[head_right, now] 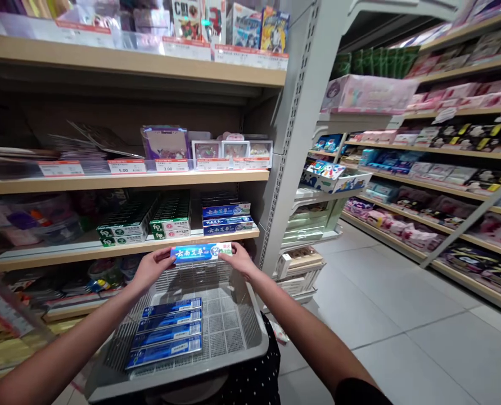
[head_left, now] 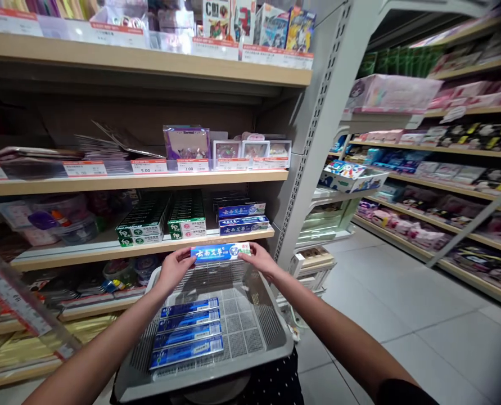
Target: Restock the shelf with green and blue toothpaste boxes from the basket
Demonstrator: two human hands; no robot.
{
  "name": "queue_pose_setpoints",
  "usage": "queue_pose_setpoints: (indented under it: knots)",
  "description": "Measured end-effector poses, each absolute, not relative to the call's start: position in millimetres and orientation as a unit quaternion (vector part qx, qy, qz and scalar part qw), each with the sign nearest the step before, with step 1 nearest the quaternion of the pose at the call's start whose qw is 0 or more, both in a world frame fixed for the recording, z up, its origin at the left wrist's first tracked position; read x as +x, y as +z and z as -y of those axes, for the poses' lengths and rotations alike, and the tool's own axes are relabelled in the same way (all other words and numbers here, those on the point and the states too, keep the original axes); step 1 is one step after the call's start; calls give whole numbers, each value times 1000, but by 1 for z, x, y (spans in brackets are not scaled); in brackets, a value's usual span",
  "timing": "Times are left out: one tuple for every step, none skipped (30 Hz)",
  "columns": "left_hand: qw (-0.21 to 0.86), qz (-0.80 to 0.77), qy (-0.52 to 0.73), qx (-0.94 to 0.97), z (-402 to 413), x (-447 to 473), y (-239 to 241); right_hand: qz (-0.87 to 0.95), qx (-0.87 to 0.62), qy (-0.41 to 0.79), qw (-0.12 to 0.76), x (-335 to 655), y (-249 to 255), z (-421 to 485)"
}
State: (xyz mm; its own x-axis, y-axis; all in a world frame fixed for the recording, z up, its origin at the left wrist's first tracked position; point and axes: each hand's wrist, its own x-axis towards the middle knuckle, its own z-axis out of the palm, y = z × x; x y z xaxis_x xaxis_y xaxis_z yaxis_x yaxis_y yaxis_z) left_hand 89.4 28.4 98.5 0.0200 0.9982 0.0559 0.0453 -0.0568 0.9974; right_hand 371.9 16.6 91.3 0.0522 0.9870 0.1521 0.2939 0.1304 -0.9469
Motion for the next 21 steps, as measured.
queue_pose_setpoints:
  knots:
    - [471, -477, 506, 543, -32, 97, 111, 587, -549, 348, 482, 379, 105, -20]
    - [461, -462, 516, 556, -36, 106, 122, 589, -553, 329, 489, 387, 117, -24]
    - [448, -447, 528, 566, -42, 115, 133, 590, -558, 307, 497, 394, 128, -30]
    - [433, -434, 542, 574, -48, 125, 142, 591, -561, 285, 505, 402, 138, -37]
    - [418, -424, 558, 578, -55, 136, 149, 595, -559, 262, 514, 410, 145, -45]
    - [404, -414, 574, 580, -63, 147, 155, 601, -556, 239, 522, 418, 152, -54]
    - [391, -405, 589, 579, -71, 159, 159, 605, -555, 213, 529, 425, 156, -63]
    - [381, -398, 602, 577, -80, 170, 160, 608, -560, 183, 532, 431, 159, -72]
    - [373, -394, 611, 577, -88, 180, 159, 609, -570, 151, 530, 437, 160, -80]
    - [364, -393, 615, 579, -95, 189, 156, 609, -585, 120, 523, 442, 159, -86]
    - [352, -395, 615, 584, -101, 197, 152, 607, -601, 93, 512, 446, 157, -92]
    - [338, -401, 611, 593, -106, 203, 146, 604, -616, 74, 500, 449, 154, -96]
    - [321, -410, 605, 603, -110, 207, 141, 602, -627, 63, 490, 451, 150, -99]
    - [302, -419, 598, 613, -114, 210, 135, 600, -634, 58, 485, 452, 145, -102]
    - [282, -428, 590, 623, -116, 212, 131, 597, -637, 57, 484, 453, 142, -104]
    - [264, -436, 584, 631, -118, 212, 128, 595, -639, 57, 485, 454, 138, -106]
    - [249, -442, 579, 638, -120, 213, 125, 592, -639, 56, 488, 454, 136, -107]
    - [235, -447, 575, 644, -122, 213, 124, 590, -640, 55, 489, 454, 135, -110]
    - [222, -450, 572, 648, -124, 213, 123, 589, -641, 53, 489, 455, 134, -112]
    - [211, -453, 570, 652, -127, 213, 123, 589, -642, 51, 488, 455, 134, -114]
    - [201, -457, 568, 654, -129, 213, 123, 591, -641, 48, 488, 455, 134, -117]
